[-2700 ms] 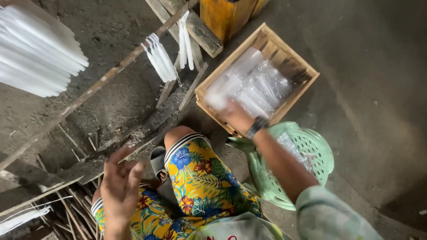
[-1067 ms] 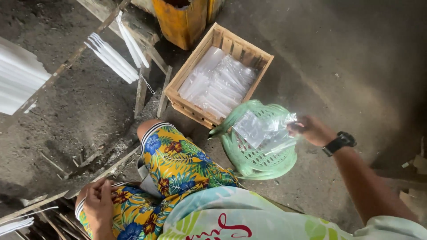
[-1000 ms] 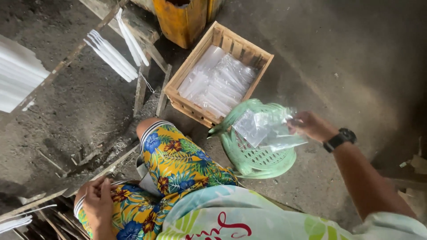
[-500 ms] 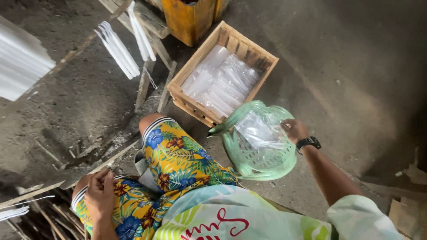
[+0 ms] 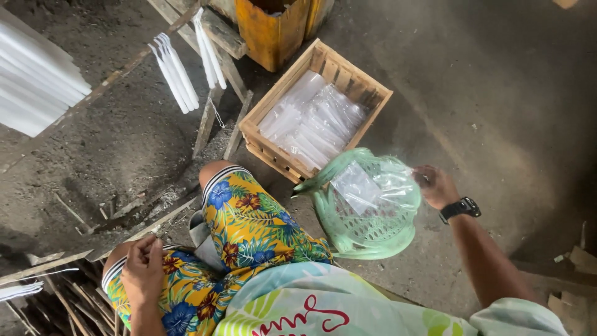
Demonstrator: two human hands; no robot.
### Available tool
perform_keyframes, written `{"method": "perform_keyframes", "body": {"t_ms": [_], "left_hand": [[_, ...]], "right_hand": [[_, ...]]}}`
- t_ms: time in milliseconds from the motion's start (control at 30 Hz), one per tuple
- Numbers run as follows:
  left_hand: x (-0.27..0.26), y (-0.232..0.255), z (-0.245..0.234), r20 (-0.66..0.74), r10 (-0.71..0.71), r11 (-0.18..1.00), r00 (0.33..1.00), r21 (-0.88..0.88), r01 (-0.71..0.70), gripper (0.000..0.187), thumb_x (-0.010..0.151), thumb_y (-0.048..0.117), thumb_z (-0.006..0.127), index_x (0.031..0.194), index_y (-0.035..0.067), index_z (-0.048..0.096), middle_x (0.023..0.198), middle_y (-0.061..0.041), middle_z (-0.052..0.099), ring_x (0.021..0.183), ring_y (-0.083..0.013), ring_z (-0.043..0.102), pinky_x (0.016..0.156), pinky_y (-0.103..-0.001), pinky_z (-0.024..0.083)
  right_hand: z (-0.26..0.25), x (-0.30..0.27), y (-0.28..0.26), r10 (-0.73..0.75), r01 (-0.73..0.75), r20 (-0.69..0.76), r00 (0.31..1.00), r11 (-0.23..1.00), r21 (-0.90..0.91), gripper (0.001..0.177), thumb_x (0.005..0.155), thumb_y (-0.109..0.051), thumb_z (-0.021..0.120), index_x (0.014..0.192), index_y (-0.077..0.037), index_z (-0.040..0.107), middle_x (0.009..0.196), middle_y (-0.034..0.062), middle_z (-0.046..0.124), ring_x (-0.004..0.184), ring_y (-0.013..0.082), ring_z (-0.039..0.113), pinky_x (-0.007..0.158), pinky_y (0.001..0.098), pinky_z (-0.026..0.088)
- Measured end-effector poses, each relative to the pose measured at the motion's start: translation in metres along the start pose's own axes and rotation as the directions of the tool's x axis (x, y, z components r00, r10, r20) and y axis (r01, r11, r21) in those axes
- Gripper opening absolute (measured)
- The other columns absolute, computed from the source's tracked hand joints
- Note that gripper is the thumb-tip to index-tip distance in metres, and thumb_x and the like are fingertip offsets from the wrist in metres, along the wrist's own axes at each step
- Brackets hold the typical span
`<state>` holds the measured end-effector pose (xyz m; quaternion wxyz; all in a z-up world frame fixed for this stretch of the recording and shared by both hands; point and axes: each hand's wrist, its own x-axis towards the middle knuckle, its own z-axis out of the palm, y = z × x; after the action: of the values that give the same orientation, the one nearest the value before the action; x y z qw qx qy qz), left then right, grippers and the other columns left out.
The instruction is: The person is taking finished white candles off a wooden rack and placing them into clear plastic bags for packaging.
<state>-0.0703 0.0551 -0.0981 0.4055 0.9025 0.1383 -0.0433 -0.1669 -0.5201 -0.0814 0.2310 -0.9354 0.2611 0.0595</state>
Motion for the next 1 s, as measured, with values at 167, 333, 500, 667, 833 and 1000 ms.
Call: {"method": "perform_keyframes", "body": {"t_ms": [167,333,500,667,833,1000], "left_hand": [[0.005,-0.021,0.02,-0.121,0.178,0.983,0.977,0.075,-0.17,0.027,0.091,0.021,0.052,0.108,0.002,0.059,0.082,-0.011,0.062,0.061,-0.0179,0.058,0.05,-0.029,0.049],[-0.049,0.114,0.027,0.074,-0.087,0.995,0.993,-0.04,0.09,0.035,0.076,0.021,0.062,0.108,0.01,0.057,0.103,-0.007,0.06,0.088,-0.0192,0.059,0.076,-0.032,0.048],[-0.082,0.159,0.094,0.689,0.434,0.833,0.58,-0.061,-0.551,0.08,0.068,0.042,0.069,0.13,0.013,0.027,0.13,-0.013,0.035,0.118,-0.0288,0.034,0.096,-0.043,0.029],[-0.073,0.138,0.094,0.58,0.404,0.909,0.707,-0.165,-0.384,0.016,0.082,0.028,0.048,0.085,0.019,0.061,0.065,-0.001,0.062,0.055,-0.0134,0.055,0.05,-0.03,0.043],[-0.044,0.117,0.06,0.344,0.269,0.937,0.9,-0.308,-0.163,0.009,0.08,0.025,0.056,0.081,0.023,0.065,0.051,-0.003,0.058,0.052,-0.0193,0.057,0.057,-0.03,0.048],[-0.035,0.113,0.017,0.083,0.202,0.853,0.976,-0.504,-0.133,0.019,0.086,0.022,0.052,0.074,0.009,0.062,0.045,-0.005,0.054,0.048,-0.0121,0.049,0.051,-0.025,0.043]], "right_hand": [[-0.028,-0.022,-0.073,0.038,-0.046,0.198,0.979,0.998,0.038,0.033,0.089,-0.028,0.034,0.11,-0.016,0.057,0.091,0.0014,0.067,0.038,0.008,0.039,0.032,0.0195,0.027],[-0.006,-0.032,-0.113,-0.136,0.128,0.34,0.931,0.991,0.046,0.031,0.083,-0.034,0.04,0.102,-0.017,0.06,0.089,0.0019,0.067,0.077,0.0129,0.064,0.067,0.0265,0.049],[0.06,-0.065,-0.159,-0.507,0.451,0.442,0.74,0.861,0.235,0.021,0.085,-0.021,0.043,0.091,-0.015,0.062,0.083,0.0019,0.066,0.066,0.0131,0.061,0.061,0.0238,0.049],[0.078,-0.076,-0.179,-0.692,0.456,0.303,0.655,0.682,0.571,0.025,0.082,-0.035,0.049,0.086,-0.011,0.054,0.07,0.0014,0.054,0.053,0.0107,0.047,0.05,0.0235,0.039],[0.087,-0.065,-0.187,-0.758,0.356,0.348,0.552,0.591,0.724,0.015,0.078,-0.027,0.064,0.084,-0.014,0.067,0.078,0.0044,0.062,0.073,0.0171,0.059,0.069,0.0316,0.046],[0.058,-0.061,-0.219,-0.493,-0.015,0.369,0.788,0.584,0.812,0.014,0.076,-0.012,0.06,0.085,-0.002,0.065,0.067,0.0121,0.066,0.068,0.017,0.062,0.067,0.0313,0.05]]}}
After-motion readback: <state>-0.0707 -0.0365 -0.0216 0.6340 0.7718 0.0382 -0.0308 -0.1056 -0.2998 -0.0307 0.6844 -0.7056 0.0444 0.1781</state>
